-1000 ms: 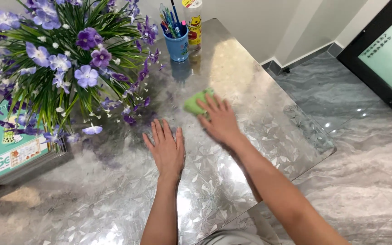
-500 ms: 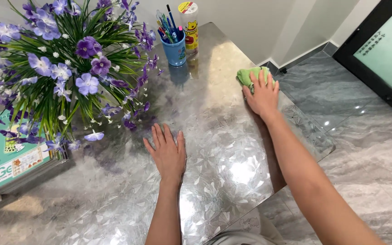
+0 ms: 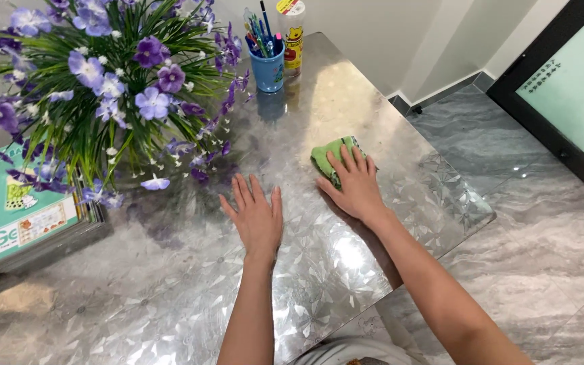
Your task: The person wipes a glass tabletop with a green cloth, moving the cloth in circular and back-and-forth motions across the surface. The person avoids the items on the table, including a flower arrangement, a pen holder, and a small container.
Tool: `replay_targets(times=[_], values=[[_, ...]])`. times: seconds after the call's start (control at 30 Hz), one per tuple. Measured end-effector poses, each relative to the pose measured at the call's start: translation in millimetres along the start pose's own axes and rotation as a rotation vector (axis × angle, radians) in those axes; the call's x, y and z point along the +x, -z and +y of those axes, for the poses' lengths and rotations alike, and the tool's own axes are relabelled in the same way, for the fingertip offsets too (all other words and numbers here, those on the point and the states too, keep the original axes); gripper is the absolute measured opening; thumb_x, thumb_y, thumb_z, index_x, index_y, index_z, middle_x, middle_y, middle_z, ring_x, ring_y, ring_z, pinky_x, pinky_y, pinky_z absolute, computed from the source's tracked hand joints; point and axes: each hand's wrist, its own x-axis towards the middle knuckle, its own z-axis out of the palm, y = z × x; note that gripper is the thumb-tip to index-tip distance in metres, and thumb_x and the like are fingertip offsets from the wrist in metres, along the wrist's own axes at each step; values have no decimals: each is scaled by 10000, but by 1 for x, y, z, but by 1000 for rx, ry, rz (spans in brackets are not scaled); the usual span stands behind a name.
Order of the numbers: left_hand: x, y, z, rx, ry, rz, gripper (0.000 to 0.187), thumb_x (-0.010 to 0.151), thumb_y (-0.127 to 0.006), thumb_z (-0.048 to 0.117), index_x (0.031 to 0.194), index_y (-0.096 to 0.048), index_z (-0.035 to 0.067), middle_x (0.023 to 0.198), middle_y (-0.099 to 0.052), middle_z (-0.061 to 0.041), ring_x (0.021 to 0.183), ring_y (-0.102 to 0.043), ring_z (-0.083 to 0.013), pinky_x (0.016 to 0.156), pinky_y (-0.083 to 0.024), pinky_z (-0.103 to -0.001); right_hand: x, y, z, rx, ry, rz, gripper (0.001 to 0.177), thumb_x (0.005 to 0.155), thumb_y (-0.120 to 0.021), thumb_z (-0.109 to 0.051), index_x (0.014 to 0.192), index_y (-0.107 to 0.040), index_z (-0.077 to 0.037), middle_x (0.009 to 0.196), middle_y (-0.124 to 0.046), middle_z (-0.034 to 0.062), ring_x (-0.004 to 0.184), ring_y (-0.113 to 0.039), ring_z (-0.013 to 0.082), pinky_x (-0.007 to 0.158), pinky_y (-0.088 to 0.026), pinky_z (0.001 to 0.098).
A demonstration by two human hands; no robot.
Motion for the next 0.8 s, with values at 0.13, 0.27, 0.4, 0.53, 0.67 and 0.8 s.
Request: replay_targets(times=[0.13, 0.27, 0.4, 0.53, 0.67, 0.8], values=[[1, -2, -2, -9, -1, 8, 760, 1260, -448, 585, 1674, -591, -35, 1769, -531, -337, 1731, -413, -430, 1427, -39, -736, 15, -2, 17, 303, 22, 55, 675, 1187, -470, -765, 1653, -713, -341, 1846, -500, 88, 1779, -303, 404, 1420, -150, 673], [3, -3, -1, -11, 2, 3, 771, 1253, -449, 598, 1668, -595, -35, 1765, -537, -338, 1735, -410, -429, 1431, -31, -733, 19, -11, 15, 138, 24, 31, 531, 1306, -350, -494, 1789, -544, -391, 1902, -427, 54, 1780, -306, 366, 1420, -193, 635], [1, -4, 1, 6, 2, -4, 784, 1242, -446, 614, 1666, -595, -28, 1768, -537, -330, 1741, -400, -420, 1434, -27, -730, 1, 4, -30, 16, -2, -43, 606, 1297, -299, -526, 1873, -387, -360, 1958, -314, 107, 1810, -203, 409, 1423, -121, 649], [2, -7, 2, 31, 29, -26, 788, 1256, -393, 627, 1678, -587, -10, 1785, -525, -312, 1747, -389, -411, 1428, -7, -740, -24, 8, -82, -22, 187, -6, 588, 1259, -445, -474, 1833, -461, -345, 1898, -436, 119, 1763, -310, 431, 1367, -236, 655], [2, -10, -4, 11, 8, -4, 765, 1257, -437, 610, 1668, -600, -15, 1771, -540, -323, 1737, -408, -419, 1422, -32, -739, -16, -3, -80, 71, 249, -34, 618, 1240, -437, -592, 1834, -432, -421, 1893, -446, 71, 1765, -321, 398, 1384, -244, 628], [0, -1, -2, 9, -11, 0, 750, 1254, -454, 593, 1670, -607, -12, 1765, -551, -320, 1731, -423, -413, 1429, -39, -733, 10, 3, -45, 92, 230, -12, 613, 1237, -463, -600, 1814, -486, -394, 1881, -471, 89, 1756, -355, 406, 1401, -277, 608]])
